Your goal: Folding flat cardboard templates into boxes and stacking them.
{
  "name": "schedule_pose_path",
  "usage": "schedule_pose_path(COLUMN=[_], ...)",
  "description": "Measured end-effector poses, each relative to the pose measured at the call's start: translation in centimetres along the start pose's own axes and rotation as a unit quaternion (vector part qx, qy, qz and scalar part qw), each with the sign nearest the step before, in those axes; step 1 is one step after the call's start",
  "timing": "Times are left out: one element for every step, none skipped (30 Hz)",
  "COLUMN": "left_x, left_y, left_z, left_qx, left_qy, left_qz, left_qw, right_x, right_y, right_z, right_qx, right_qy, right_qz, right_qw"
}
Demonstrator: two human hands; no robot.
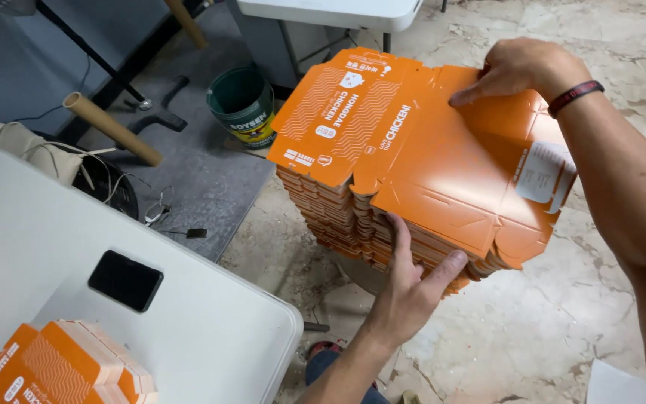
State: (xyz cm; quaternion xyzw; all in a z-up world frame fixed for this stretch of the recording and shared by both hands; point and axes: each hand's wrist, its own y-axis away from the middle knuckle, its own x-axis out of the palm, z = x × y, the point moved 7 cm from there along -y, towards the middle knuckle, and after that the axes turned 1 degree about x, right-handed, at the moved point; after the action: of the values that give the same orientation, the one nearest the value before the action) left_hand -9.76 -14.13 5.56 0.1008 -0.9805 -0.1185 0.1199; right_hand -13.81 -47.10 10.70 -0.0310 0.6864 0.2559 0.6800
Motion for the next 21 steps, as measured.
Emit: schedule_pose_path(left_x=[0.0,-0.1,-0.3,-0.4,-0.5,-0.7,-0.7,-0.7,-0.8,-0.8,-0.9,-1.1,-1.1,-1.2,-1.3,-1.3,-1.3,-1.3,-1.4,-1.3,-1.3], left_y=[0.0,0.0,0.0,0.0,-0.1,-0.2,-0.2,-0.2,-0.3,-0.3,-0.3,-0.4,-0.3,-0.3,-0.3,-0.1,-0.1,-0.1,-0.3,-0.4,-0.6], left_z=[0.1,0.2,0.2,0.2,0.2,0.2,0.3,0.4,0.4,0.6,0.5,0.4,0.4,0.4,0.4,0.4,0.4,0.3,0.5,0.5,0.5], left_qx=[-0.002,0.006,0.015,0.014,0.01,0.005,0.005,0.008,0.011,0.012,0.024,0.035,0.034,0.024,0.015,0.013,0.009,0.005,0.006,0.021,0.035], left_qy=[0.002,-0.019,-0.04,-0.039,-0.087,-0.135,-0.134,-0.129,-0.125,-0.126,-0.13,-0.133,-0.133,-0.129,-0.122,-0.121,-0.113,-0.105,-0.105,-0.087,-0.069], left_qz=[0.0,-0.003,-0.007,-0.007,-0.016,-0.024,-0.025,-0.029,-0.032,-0.031,-0.037,-0.044,-0.044,-0.044,-0.043,-0.043,-0.04,-0.036,-0.034,-0.031,-0.025], left_qw=[1.0,1.0,0.999,0.999,0.996,0.991,0.991,0.991,0.992,0.991,0.991,0.989,0.989,0.99,0.991,0.992,0.993,0.994,0.994,0.995,0.997], right_x=[-0.1,-0.2,-0.2,-0.2,-0.3,-0.4,-0.4,-0.2,-0.1,-0.2,-0.3,-0.4,-0.4,-0.5,-0.8,-0.6,-0.7,-0.8,-0.7,-0.5,-0.3], right_y=[-0.1,-0.2,-0.2,-0.3,-0.4,-0.5,-0.8,-1.0,-1.2,-1.1,-1.0,-0.9,-0.8,-0.6,-0.5,-0.3,-0.1,0.2,-0.1,-0.4,-0.6], right_z=[0.1,0.2,0.5,0.5,0.5,0.5,0.5,0.7,0.7,0.8,0.8,0.9,0.9,0.9,0.9,0.9,0.9,0.9,0.8,0.8,0.7], right_qx=[0.001,0.0,-0.002,-0.002,0.002,0.005,0.004,-0.01,-0.022,-0.021,-0.015,-0.008,-0.009,-0.008,-0.007,-0.007,-0.007,-0.006,-0.004,-0.011,-0.016], right_qy=[0.001,0.026,0.051,0.052,0.068,0.084,0.084,0.091,0.096,0.095,0.091,0.087,0.086,0.096,0.107,0.108,0.105,0.102,0.102,0.104,0.105], right_qz=[0.002,0.001,-0.001,0.001,0.0,-0.002,-0.002,0.014,0.028,0.027,0.031,0.035,0.037,0.03,0.023,0.024,0.025,0.025,0.024,0.024,0.025], right_qw=[1.0,1.0,0.999,0.999,0.998,0.996,0.996,0.996,0.995,0.995,0.995,0.996,0.996,0.995,0.994,0.994,0.994,0.994,0.994,0.994,0.994])
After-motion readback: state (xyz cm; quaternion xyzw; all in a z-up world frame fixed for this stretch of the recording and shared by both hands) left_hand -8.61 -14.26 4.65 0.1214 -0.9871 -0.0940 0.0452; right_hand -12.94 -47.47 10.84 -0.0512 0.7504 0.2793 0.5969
